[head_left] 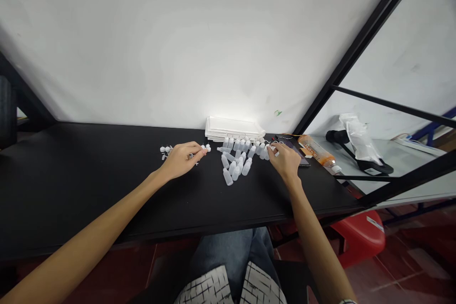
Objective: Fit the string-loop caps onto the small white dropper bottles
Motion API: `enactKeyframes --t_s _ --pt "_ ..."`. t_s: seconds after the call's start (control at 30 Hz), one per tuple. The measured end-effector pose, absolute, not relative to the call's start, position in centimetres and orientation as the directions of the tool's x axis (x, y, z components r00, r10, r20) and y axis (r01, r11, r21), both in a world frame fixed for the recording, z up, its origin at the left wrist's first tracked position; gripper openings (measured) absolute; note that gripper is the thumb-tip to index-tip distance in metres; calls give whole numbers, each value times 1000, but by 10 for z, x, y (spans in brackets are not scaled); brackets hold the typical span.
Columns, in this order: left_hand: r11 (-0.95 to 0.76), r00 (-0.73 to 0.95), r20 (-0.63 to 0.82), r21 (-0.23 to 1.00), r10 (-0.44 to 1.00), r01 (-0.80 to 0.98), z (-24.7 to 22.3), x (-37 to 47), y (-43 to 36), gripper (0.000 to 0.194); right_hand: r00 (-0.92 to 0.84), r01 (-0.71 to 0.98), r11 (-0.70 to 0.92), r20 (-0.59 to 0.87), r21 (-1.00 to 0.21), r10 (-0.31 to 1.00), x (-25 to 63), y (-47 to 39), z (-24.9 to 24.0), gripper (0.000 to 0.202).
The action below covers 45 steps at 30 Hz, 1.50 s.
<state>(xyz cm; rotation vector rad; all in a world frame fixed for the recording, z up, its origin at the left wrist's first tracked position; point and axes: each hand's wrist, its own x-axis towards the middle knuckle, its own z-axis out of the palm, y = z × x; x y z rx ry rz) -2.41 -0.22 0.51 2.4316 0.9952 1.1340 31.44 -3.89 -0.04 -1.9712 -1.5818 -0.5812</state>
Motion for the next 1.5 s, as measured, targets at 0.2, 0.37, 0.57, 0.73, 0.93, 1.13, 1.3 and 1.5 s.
enactKeyframes --t_s 0.2,0.37,0.57,0.73,0.93,1.13,1.3,1.5 --pt "-720 455 558 511 694 470 6 -24 -2 42 233 972 -153 672 -178 703 314 -40 0 26" --pt "-724 451 568 493 688 483 8 -24 -3 42 190 978 -56 740 -202 645 307 -39 5 30" --pt "-732 449 582 479 678 485 6 -25 -3 43 81 987 28 649 -156 756 283 -23 15 31" --pt "-712 449 555 499 700 494 6 -25 -2 43 110 986 -18 575 -164 811 273 -15 15 21" --pt "-723 449 570 488 688 488 7 -24 -3 43 236 948 -52 582 -315 778 290 -17 15 17" --pt "-719 448 565 488 692 495 5 -24 -3 43 314 935 -152 552 -319 772 299 -23 16 19" --pt "-729 462 569 459 680 508 4 -25 -2 45 302 944 -164 548 -286 780 296 -24 14 23" --pt "-724 466 560 448 685 525 4 -25 -1 45 292 949 -178 510 -260 809 298 -24 12 24"
